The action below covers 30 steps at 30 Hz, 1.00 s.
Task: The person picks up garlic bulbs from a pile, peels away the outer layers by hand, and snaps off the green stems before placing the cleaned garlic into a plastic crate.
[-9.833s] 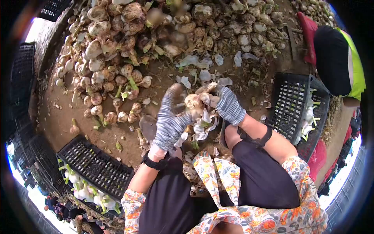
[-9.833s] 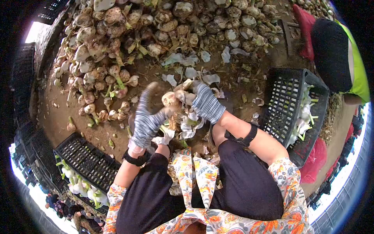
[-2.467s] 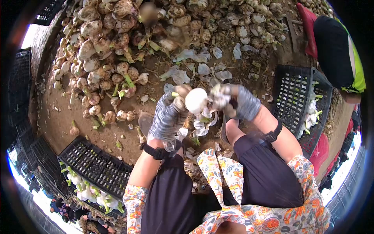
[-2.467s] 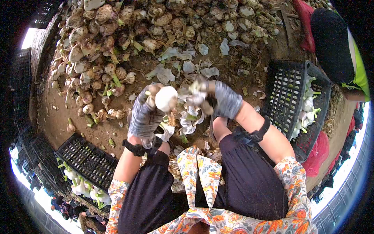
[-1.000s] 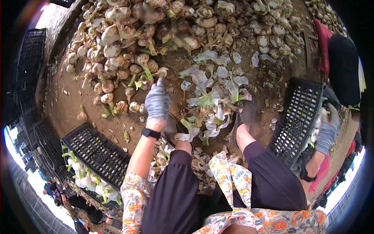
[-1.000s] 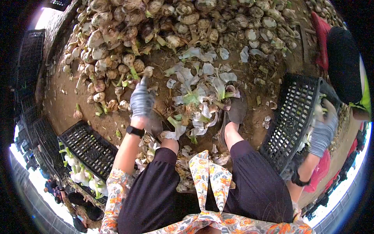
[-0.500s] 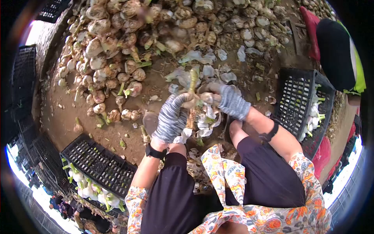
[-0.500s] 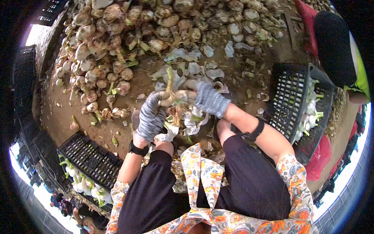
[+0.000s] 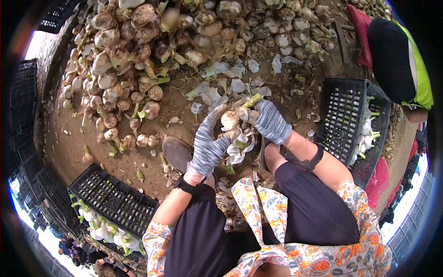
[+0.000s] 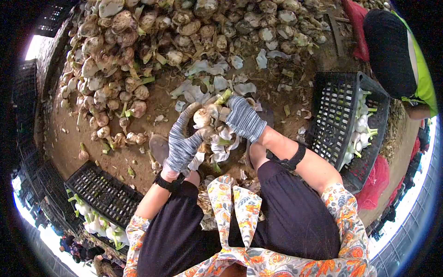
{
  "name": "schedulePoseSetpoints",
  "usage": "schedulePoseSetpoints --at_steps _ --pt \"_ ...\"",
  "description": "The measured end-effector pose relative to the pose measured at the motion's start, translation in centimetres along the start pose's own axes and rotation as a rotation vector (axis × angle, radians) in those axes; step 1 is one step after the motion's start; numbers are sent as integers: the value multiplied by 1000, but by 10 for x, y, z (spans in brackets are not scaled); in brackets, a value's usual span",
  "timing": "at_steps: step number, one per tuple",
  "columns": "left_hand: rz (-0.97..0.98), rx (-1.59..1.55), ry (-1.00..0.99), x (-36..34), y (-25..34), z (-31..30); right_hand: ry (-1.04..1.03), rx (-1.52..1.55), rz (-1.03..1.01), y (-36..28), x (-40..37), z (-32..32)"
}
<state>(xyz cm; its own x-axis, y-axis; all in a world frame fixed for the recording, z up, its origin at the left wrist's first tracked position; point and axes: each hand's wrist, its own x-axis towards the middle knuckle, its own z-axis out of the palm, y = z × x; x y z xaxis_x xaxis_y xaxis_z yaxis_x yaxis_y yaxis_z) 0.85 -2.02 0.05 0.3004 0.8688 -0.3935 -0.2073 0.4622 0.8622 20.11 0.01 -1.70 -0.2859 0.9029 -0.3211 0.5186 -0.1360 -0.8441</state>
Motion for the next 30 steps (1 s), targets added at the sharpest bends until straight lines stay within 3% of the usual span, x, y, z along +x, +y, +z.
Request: schedulePoseSetpoints --at_steps 2,5,8,10,12,14,15,16,18,20,21,22,25,27,28,29,30 --pt "10 -6 4 1 2 1 20 83 -104 2 0 -2" --pt "8 18 -3 1 9 0 -15 243 35 -1 1 -5" --pt "65 92 3 1 11 0 -7 328 -18 -13 0 -12" --pt "-147 -202 -28 4 13 -1 11 237 -81 -15 1 -11" --pt "-172 -301 55 5 17 6 -2 144 -73 -26 -4 -14" --pt "-550 -393 63 13 23 1 -12 154 -142 -26 -4 -13" --pt "-807 -404 209 21 31 10 -38 113 -159 -26 -4 -13" --pt "-805 -404 212 25 31 3 -62 71 -173 -28 -4 -13" --pt "-1039 -526 -115 29 30 -16 -35 233 -157 -33 -10 -12" --pt "-1087 -541 -176 29 26 -16 -85 259 109 -33 -16 -12" --pt "-772 -261 -30 27 19 -10 -115 374 258 -42 -15 -14" --pt "-449 12 109 24 14 -4 -113 372 259 -32 -14 -11" --pt "331 496 270 9 13 12 59 230 185 6 -12 2" --pt "527 720 255 7 8 15 114 309 116 3 -14 6" --pt "328 544 194 6 4 17 119 423 73 -8 -14 3" --pt "128 367 131 5 2 18 -16 459 202 -16 -16 -5" --pt "126 367 130 6 2 17 -15 460 203 -13 -18 -7"
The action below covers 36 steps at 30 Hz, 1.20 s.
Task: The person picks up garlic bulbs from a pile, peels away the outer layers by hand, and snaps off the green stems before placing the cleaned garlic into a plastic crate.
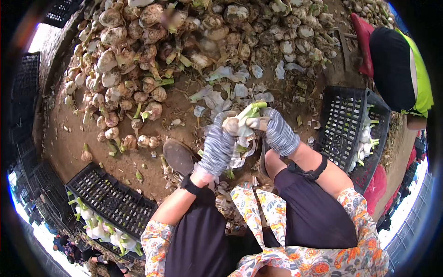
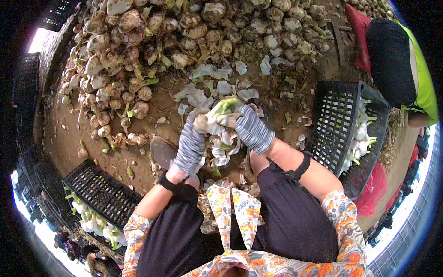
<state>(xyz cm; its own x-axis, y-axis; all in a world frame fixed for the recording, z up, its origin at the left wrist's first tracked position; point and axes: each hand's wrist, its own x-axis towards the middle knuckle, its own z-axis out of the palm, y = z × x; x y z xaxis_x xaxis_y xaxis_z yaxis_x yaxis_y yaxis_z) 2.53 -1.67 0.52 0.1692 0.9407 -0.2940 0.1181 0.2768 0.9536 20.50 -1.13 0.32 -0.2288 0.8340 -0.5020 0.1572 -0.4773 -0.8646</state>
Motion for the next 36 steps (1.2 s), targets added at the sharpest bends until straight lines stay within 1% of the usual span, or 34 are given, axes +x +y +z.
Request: schedulePoseSetpoints --at_steps 1,2,3,4,6,7,8,10,11,12,13,14,15,16,17,18,20,21,22,24,25,26,27,28,29,30,32,33,34,36 --pt "-252 -320 -119 4 0 -3 -60 128 -52 1 -1 -3" --pt "-502 -640 -237 6 -1 -8 -79 254 -20 0 -1 -3" --pt "-730 -728 -410 5 5 -20 -96 382 15 -2 0 -2" --pt "-729 -728 -410 4 11 -19 -108 507 52 -5 0 -1" --pt "-815 -922 -327 4 25 -13 -99 397 50 9 0 -4" --pt "-809 -1006 -344 4 26 -13 -88 321 37 15 0 -5" --pt "-811 -1006 -345 4 26 -14 -76 245 26 20 0 -6" --pt "-833 -1208 -421 7 25 -16 -136 192 -33 3 -3 -7" --pt "-807 -1287 -494 8 22 -19 -156 174 -53 -6 -6 -8" --pt "-807 -1286 -495 8 18 -18 -163 118 -170 -17 -8 -6" --pt "-723 -1011 -389 8 13 -16 -169 62 -286 -22 -10 -4" --pt "-544 -659 -439 12 10 -25 -166 63 -286 -20 -9 -6" --pt "-383 -293 -450 16 8 -33 -148 199 -196 -20 -6 -10" --pt "-45 -211 -305 16 8 -26 -160 210 -54 -23 -6 -14" --pt "30 -48 -274 19 8 -30 -169 221 88 -29 -6 -18" --pt "105 115 -242 23 15 -35 -169 221 89 -26 -6 -16" --pt "71 222 -210 20 33 -26 -104 -247 -355 -15 -5 -7" --pt "118 306 -215 22 36 -27 -99 -171 -349 -12 -2 -6" --pt "116 308 -217 25 33 -28 -97 -168 -348 -8 -2 -4" --pt "256 479 -221 29 18 -30 -85 -16 -217 -4 -4 -3" --pt "310 453 -160 26 2 -29 -202 42 -115 -6 -3 -12" --pt "309 450 -159 24 -12 -31 -202 39 -112 -11 -1 -15" --pt "134 25 -216 22 -16 -33 -175 233 -110 -17 0 -16" --pt "-46 -398 -266 21 -16 -36 -173 583 26 -28 0 -15" --pt "7 -317 -293 18 -14 -43 -129 937 158 -40 0 -13" --pt "7 -312 -295 15 -13 -42 -129 942 155 -34 2 -17" --pt "-32 -345 -203 10 -12 -38 -400 1303 358 -15 11 -32" --pt "-34 -341 -208 10 -11 -36 -338 1128 353 -15 12 -31" --pt "-38 -342 -161 11 -8 -34 -337 1131 351 -17 11 -29" --pt "-44 -346 -60 12 -4 -29 79 -419 -221 -28 4 -17"
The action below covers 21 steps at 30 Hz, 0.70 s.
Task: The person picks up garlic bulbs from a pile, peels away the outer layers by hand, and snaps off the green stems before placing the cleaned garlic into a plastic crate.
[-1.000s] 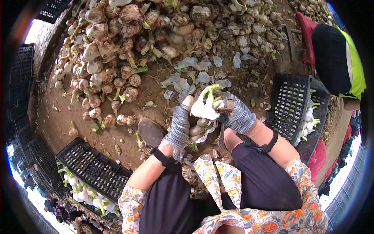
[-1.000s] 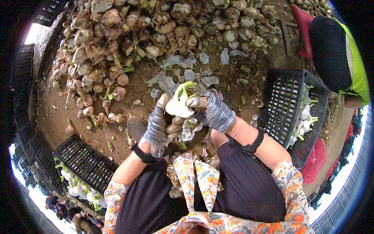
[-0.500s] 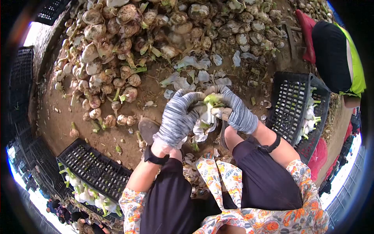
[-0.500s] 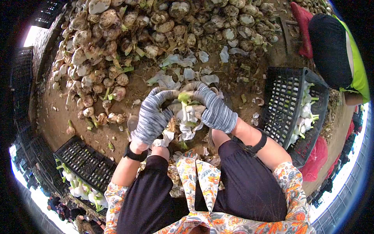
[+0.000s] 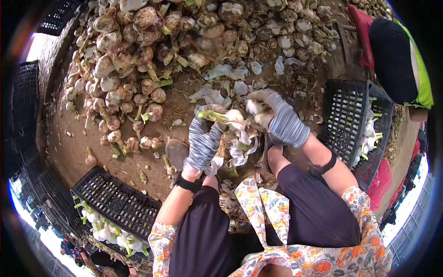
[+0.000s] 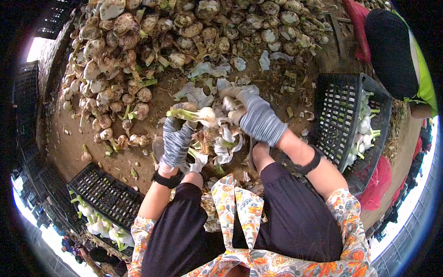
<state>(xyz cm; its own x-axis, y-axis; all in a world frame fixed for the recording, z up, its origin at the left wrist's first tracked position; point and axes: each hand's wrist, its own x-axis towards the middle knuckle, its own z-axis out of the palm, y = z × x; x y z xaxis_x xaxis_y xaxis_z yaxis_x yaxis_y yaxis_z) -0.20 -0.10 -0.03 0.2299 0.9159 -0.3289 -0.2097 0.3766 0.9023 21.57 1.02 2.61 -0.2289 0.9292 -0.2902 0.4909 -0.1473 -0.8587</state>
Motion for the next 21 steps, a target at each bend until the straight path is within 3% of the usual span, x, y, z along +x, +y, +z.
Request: schedulePoseSetpoints --at_steps 1,2,5,6,9,12,14,16,18,20,21 --pt "-3 44 77 -1 -5 0 125 -115 -64 -15 -3 4" --pt "-3 44 77 -2 -8 1 125 -115 -64 -24 -6 8" --pt "92 45 50 -5 0 14 97 -311 -384 -36 -7 19" --pt "172 247 7 -4 0 12 101 -311 -381 -30 -7 20" --pt "104 90 20 -8 7 12 87 299 230 -21 4 9" --pt "102 75 -130 -3 14 2 -131 1113 424 3 3 -1" --pt "-111 -502 -60 0 14 7 -183 785 487 30 -7 15" --pt "-152 -616 -5 2 14 12 -399 326 349 22 -20 16" --pt "-326 -755 27 2 -2 8 -580 200 77 12 -24 -8" --pt "-403 -783 60 2 -11 2 -528 489 -10 12 -23 -33" --pt "-389 -830 88 2 -12 3 -319 826 39 -5 -24 -37"
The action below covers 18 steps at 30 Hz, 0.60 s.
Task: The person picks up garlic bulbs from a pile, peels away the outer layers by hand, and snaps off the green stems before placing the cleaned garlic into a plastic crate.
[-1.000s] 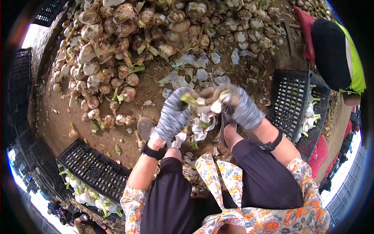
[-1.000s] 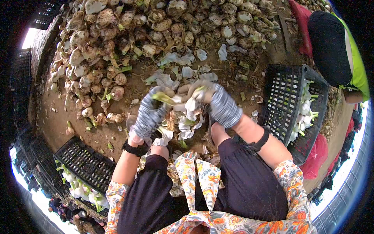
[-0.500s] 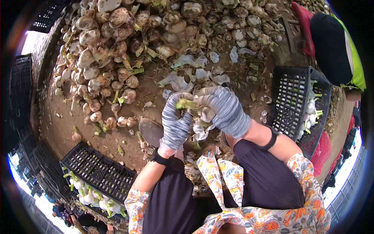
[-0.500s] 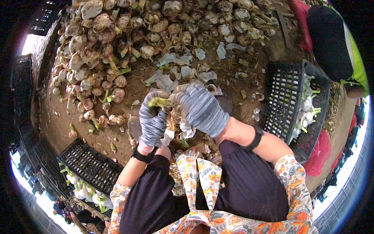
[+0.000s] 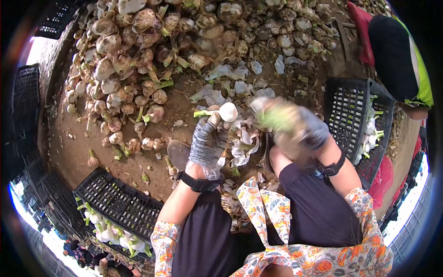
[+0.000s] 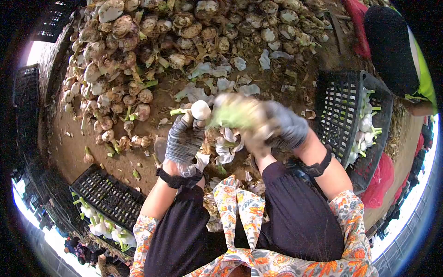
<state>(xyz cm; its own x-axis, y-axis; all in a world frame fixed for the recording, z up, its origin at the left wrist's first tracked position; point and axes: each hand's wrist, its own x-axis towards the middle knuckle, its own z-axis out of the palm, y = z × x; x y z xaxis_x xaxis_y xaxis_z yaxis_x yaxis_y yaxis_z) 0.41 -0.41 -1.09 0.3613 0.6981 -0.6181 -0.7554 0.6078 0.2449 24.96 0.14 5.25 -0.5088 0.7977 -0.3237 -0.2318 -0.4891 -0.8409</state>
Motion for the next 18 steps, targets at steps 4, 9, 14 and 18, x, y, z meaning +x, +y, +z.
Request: schedulePoseSetpoints --at_steps 4,9,14,18 --pt "8 -125 107 1 1 -6 -17 -625 67 6 16 -20" --pt "31 -15 176 -5 -4 4 210 -1217 -93 30 28 19" --pt "63 489 43 -10 -10 5 126 -193 244 38 25 36" --pt "138 899 -143 -24 -8 12 34 -624 317 -10 0 34"
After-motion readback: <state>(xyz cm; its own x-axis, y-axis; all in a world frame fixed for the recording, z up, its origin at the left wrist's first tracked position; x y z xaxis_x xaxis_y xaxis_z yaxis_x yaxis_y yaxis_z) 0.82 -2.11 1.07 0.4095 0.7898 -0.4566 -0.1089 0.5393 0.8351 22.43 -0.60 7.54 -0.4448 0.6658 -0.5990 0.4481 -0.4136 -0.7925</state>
